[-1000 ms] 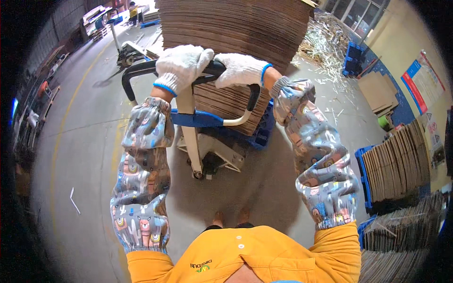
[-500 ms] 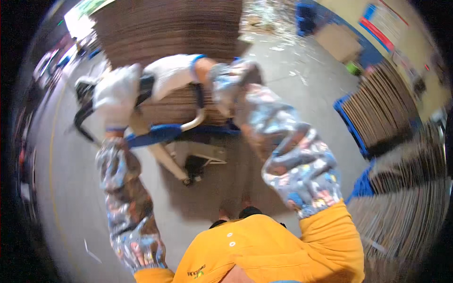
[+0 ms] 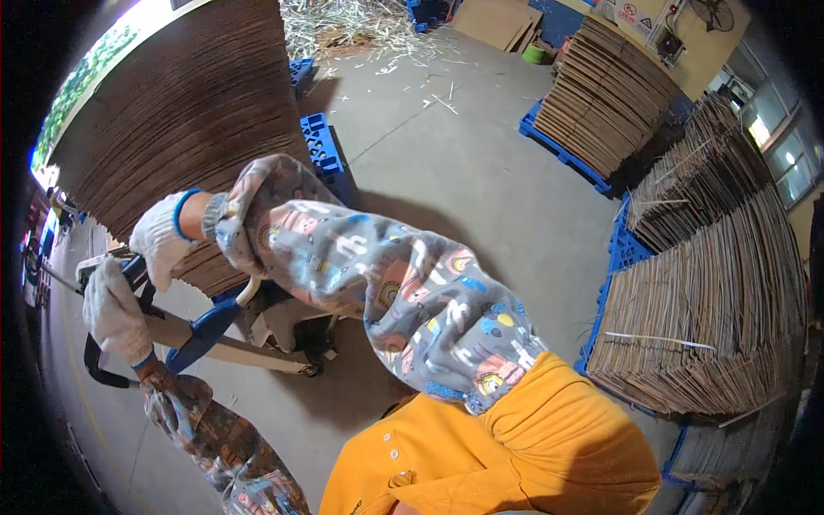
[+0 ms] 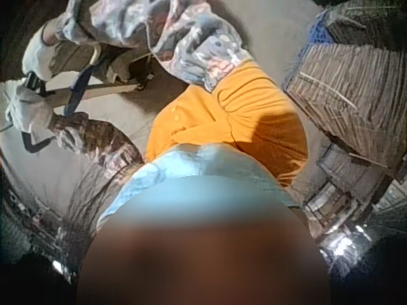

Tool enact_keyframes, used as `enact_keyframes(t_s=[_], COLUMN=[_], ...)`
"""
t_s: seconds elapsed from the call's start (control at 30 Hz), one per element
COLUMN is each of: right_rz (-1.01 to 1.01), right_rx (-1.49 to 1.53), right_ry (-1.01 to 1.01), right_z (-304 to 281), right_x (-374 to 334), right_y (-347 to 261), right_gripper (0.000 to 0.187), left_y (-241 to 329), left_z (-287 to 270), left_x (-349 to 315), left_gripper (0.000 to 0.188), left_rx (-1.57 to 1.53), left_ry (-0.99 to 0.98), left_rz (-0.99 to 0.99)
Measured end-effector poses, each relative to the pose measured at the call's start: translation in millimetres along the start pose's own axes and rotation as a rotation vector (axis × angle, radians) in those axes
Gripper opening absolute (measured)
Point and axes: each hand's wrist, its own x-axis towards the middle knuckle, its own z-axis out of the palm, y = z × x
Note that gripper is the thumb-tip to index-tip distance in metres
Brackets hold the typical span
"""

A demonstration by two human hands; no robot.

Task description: Moving stacks of cardboard using a manual pallet jack.

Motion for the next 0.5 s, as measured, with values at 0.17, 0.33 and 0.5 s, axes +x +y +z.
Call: enact_keyframes(t_s=[0.17, 0.33, 0.5], right_rz=[0.022, -0.094, 0.591], right_rx=[-0.12, 0.037, 0.206], right_ry=[0.39, 0.662, 0.045], right_z=[23.1, 76.7, 242.0], right_x=[-33.3, -159.5, -361.4], right_y=[-11.6, 39.5, 149.3], right_gripper=[0.04, 0.067, 0.05], left_y=[-0.5, 22.1, 36.2], left_z=[-13.4, -38.8, -57.8], left_x=[-1.7, 19.1, 21.2], left_gripper=[0.022, 0.019, 0.03], left_rx=[-0.014, -0.112, -0.085], left_ry=[-0.081, -0.09, -0.018], left_rz=[0.006, -0.113, -0.246])
